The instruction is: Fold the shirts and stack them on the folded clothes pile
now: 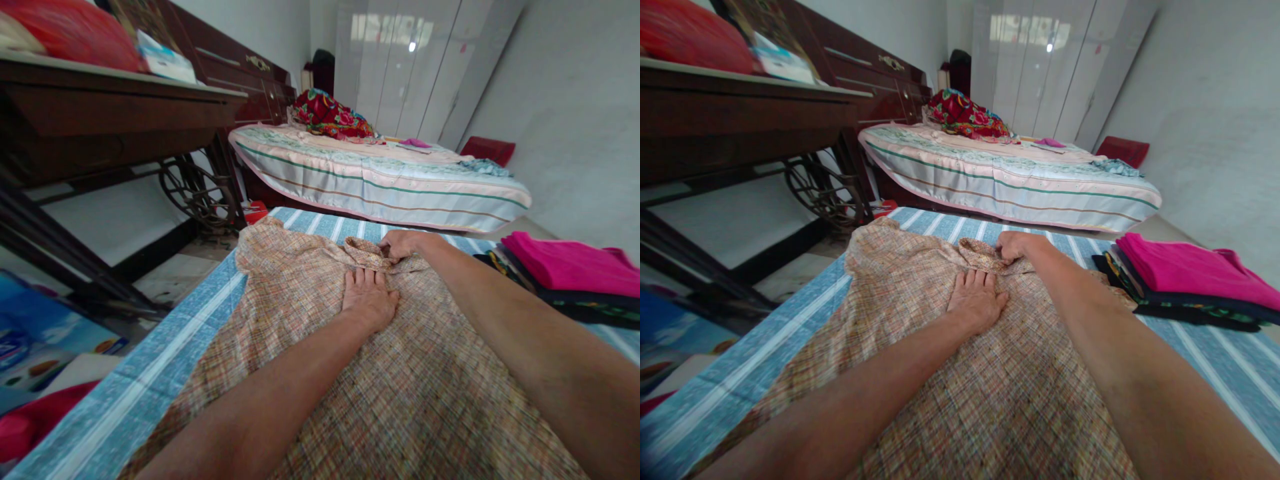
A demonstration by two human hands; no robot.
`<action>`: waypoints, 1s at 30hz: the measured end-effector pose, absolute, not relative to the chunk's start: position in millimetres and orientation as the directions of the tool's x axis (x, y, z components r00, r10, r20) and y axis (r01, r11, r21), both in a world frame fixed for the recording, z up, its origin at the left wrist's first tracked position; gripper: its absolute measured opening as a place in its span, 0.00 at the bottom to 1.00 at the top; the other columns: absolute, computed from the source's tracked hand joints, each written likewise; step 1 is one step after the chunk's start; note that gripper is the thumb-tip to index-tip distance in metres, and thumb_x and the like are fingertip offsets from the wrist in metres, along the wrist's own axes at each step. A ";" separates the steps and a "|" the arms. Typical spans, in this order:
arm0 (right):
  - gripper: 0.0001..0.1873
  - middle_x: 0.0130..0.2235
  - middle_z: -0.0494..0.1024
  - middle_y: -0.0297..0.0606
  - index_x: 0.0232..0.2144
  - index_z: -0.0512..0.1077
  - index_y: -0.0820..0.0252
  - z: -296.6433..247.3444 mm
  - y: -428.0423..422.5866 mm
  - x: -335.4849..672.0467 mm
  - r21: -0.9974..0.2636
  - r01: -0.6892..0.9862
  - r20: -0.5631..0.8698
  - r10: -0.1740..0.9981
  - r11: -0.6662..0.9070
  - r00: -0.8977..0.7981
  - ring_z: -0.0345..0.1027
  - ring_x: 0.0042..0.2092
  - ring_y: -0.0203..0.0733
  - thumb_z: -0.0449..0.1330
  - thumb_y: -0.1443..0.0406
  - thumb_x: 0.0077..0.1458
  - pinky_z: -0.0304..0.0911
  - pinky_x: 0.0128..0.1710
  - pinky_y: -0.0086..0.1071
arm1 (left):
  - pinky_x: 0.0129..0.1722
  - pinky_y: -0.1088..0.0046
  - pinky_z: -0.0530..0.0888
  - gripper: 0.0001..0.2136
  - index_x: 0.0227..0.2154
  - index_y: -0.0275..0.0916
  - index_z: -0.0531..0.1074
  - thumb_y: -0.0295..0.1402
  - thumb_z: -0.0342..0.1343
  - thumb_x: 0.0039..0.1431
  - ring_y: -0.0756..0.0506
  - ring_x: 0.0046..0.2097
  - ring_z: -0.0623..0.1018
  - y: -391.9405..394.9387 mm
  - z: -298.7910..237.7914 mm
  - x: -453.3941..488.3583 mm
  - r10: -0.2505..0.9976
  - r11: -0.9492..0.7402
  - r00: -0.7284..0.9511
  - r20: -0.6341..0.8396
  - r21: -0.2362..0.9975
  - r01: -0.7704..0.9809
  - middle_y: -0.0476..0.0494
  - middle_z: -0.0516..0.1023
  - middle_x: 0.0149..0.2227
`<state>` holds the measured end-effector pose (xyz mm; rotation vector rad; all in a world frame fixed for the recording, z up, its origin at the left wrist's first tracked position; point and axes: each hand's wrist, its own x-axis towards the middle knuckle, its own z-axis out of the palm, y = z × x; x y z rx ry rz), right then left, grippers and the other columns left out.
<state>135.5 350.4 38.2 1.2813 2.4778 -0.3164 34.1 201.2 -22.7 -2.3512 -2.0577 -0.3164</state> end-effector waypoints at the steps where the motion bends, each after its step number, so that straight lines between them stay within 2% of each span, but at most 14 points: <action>1: 0.22 0.36 0.79 0.31 0.40 0.76 0.57 37.9 351.3 136.0 -0.031 0.821 -0.396 0.747 0.571 -0.534 0.71 0.35 0.39 0.59 0.74 0.39 0.60 0.28 0.23 | 0.57 0.52 0.55 0.27 0.53 0.35 0.65 0.48 0.37 0.61 0.35 0.57 0.61 201.0 -22.8 34.2 0.981 -0.143 0.122 0.153 0.131 0.981 0.36 0.67 0.55; 7: 0.19 0.36 0.79 0.40 0.38 0.78 0.63 36.5 353.7 130.7 0.089 0.830 -0.376 0.790 0.550 -0.483 0.72 0.36 0.44 0.61 0.73 0.39 0.61 0.30 0.26 | 0.57 0.51 0.54 0.27 0.52 0.34 0.66 0.47 0.37 0.61 0.34 0.58 0.60 200.5 -20.9 34.7 0.984 -0.140 0.122 0.133 0.130 0.982 0.35 0.66 0.55; 11: 0.17 0.37 0.79 0.41 0.38 0.78 0.64 39.4 351.7 132.1 0.135 0.842 -0.368 0.815 0.523 -0.448 0.72 0.37 0.43 0.61 0.71 0.41 0.61 0.30 0.25 | 0.57 0.51 0.54 0.26 0.52 0.36 0.67 0.48 0.37 0.61 0.35 0.58 0.60 201.1 -21.1 34.4 0.984 -0.138 0.120 0.130 0.133 0.981 0.35 0.67 0.54; 17: 0.17 0.38 0.78 0.51 0.39 0.77 0.71 41.1 342.5 135.7 0.202 0.871 -0.321 0.871 0.448 -0.373 0.73 0.39 0.49 0.62 0.69 0.44 0.64 0.32 0.28 | 0.58 0.52 0.54 0.27 0.54 0.35 0.63 0.48 0.37 0.61 0.35 0.59 0.59 201.2 -22.7 33.6 0.982 -0.142 0.121 0.145 0.146 0.979 0.35 0.65 0.56; 30: 0.18 0.42 0.77 0.50 0.41 0.76 0.65 33.3 343.4 135.6 0.195 0.884 -0.279 0.889 0.424 -0.364 0.72 0.43 0.50 0.62 0.68 0.44 0.66 0.37 0.30 | 0.58 0.51 0.52 0.28 0.59 0.38 0.58 0.48 0.36 0.61 0.35 0.60 0.57 200.3 -22.8 33.1 0.983 -0.148 0.129 0.132 0.150 0.978 0.35 0.62 0.59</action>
